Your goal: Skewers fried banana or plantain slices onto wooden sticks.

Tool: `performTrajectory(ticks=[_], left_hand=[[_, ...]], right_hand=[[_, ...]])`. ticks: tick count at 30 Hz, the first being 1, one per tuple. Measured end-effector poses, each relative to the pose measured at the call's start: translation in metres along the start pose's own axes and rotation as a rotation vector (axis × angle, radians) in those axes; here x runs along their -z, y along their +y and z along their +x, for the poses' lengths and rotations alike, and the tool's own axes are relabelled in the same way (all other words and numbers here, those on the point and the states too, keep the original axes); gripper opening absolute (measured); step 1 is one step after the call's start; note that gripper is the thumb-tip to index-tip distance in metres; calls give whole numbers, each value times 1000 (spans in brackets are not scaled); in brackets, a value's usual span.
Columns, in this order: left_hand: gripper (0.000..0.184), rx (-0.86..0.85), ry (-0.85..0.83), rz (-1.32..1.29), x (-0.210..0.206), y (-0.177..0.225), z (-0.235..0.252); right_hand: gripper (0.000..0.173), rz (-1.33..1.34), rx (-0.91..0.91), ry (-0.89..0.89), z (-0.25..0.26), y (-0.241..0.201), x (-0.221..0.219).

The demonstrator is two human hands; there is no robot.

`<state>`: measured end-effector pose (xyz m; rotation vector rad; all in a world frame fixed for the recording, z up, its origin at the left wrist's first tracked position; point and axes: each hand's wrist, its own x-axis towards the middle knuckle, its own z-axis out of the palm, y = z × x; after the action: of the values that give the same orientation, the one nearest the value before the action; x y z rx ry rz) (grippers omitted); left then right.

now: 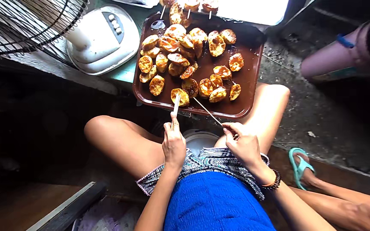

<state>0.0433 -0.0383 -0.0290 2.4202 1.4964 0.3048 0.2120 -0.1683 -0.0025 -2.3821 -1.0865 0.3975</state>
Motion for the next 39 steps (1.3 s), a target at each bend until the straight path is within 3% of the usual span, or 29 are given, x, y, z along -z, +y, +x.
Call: performTrajectory(ticks=[4,9,16,26,28,33,39], left_hand=[[51,25,38,-75,7,1,4],[51,87,-76,-198,8,-1,10],[61,26,-139,-21,4,-2,10],[60,-63,-203,148,40,-16,31],[62,-77,-213,155,35,-21,30],[65,-85,-203,87,18,-27,24],[66,-62,-206,41,13,-23,21]], right_hand=[[28,-63,-5,34,-11,-6,17],[24,21,-11,-80,1,-10,5],[22,249,-33,-193,2,-24,-7],[21,462,-121,-270,-3,-48,-15],[21,424,-111,-272,-5,-41,-18],[24,37,33,-70,-5,-12,12],[23,-74,80,37,17,-8,18]])
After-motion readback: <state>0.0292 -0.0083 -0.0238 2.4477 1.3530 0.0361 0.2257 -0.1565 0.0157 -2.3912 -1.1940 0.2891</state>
